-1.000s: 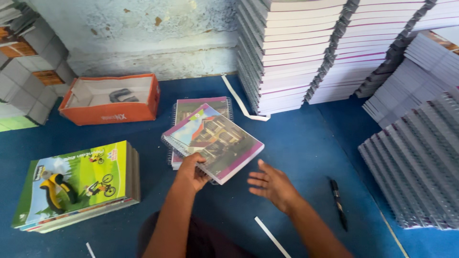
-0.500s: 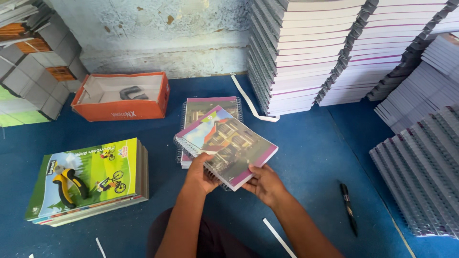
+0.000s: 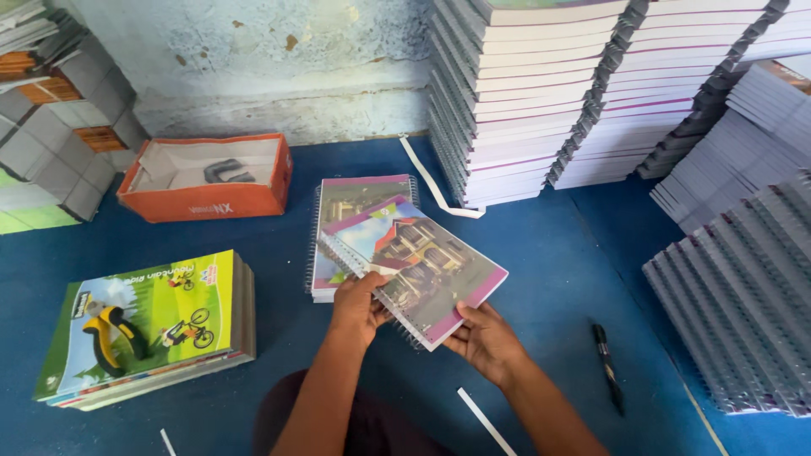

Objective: The person picks up spiral-bound notebooks from a stack, writes on the cover with a black marker, and places them onto another stack. This process is repeated multiple times.

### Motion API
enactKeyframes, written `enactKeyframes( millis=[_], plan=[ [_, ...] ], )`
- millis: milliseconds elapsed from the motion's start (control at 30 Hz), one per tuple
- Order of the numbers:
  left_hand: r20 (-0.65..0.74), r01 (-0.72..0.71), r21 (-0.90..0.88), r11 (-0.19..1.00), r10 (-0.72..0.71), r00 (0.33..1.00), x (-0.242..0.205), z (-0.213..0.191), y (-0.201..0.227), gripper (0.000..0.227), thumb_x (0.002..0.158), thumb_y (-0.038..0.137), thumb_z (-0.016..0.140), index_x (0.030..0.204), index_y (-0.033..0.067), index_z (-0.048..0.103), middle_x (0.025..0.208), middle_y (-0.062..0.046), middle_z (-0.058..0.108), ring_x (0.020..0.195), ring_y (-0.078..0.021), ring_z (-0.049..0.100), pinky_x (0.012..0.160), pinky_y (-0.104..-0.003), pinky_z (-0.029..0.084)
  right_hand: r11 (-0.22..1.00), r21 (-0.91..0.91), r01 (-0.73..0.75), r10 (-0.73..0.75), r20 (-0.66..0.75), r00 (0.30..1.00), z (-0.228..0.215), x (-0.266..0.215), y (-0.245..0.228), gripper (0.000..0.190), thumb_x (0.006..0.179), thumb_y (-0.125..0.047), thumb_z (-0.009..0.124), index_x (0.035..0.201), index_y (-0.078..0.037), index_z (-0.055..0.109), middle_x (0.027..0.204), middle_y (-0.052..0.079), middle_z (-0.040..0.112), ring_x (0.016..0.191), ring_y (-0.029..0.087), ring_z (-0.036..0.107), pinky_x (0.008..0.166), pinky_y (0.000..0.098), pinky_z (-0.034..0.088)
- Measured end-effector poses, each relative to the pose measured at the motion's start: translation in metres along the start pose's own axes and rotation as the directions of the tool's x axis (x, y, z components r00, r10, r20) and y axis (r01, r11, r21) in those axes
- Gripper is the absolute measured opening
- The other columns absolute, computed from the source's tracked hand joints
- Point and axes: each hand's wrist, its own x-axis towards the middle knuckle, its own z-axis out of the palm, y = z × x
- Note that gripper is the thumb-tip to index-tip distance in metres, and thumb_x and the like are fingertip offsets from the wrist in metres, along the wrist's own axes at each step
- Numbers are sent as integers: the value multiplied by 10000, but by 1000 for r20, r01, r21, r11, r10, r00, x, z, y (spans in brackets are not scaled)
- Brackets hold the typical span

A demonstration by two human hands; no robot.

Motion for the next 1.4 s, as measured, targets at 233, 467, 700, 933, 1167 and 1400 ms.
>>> enactKeyframes(
  millis=[233, 467, 700, 933, 1167, 1400],
  plan=[
    [74, -192, 102, 976, 185, 980, -41, 50, 11, 323, 802, 62, 648, 1116, -10, 628, 947, -140, 693, 740, -273, 734, 589, -426, 631, 974, -200, -109, 114, 16, 993, -27, -12, -17, 525, 893, -443, 663, 1241, -51, 629, 1158, 154, 714, 1009, 265, 696, 833, 399, 570],
    [136, -315, 131, 940, 297, 945, -60, 103, 6, 350, 791, 55, 630, 1135, -10, 617, 956, -119, 699, 744, -239, 737, 578, -401, 650, 703, -673, -231, 18, -308, 951, -46, -54, -78, 718, 908, -749, 589, 979, -34, 594, 831, 122, 590, 725, 263, 624, 650, 391, 500],
    [126, -289, 203, 936, 267, 955, -66, 155, -18, 349, 816, 78, 667, 1152, 12, 599, 988, -106, 700, 768, -228, 745, 567, -380, 632, 237, -926, 294, -675, 61, 735, -14, -115, -118, 522, 777, -496, 768, 1026, -40, 707, 781, 97, 692, 702, 240, 653, 623, 361, 549],
    [96, -180, 228, 957, 162, 982, -74, 188, -52, 324, 817, 118, 676, 1118, 44, 584, 1009, -103, 682, 799, -229, 687, 560, -397, 574, -524, -832, 180, -640, 525, 562, 23, -134, -110, 460, 681, -223, 805, 1095, -72, 673, 982, 123, 698, 856, 322, 705, 716, 445, 576],
    [132, -243, 272, 931, 214, 968, -90, 198, -73, 294, 858, 168, 672, 1088, -5, 611, 1005, -118, 689, 813, -179, 658, 690, -359, 558, -530, -831, -166, -634, 258, 729, 11, -116, -96, 295, 795, -115, 711, 1075, -100, 619, 978, 107, 671, 819, 300, 730, 650, 435, 604],
    [213, -360, 384, 851, 297, 931, -103, 205, -74, 389, 865, 287, 723, 1072, -20, 606, 952, -130, 708, 814, -202, 668, 719, -359, 541, -453, -877, -161, -672, 217, 708, -3, -115, -103, 253, 904, -142, 639, 1155, -145, 603, 1007, 88, 713, 779, 357, 740, 657, 488, 592]
  ],
)
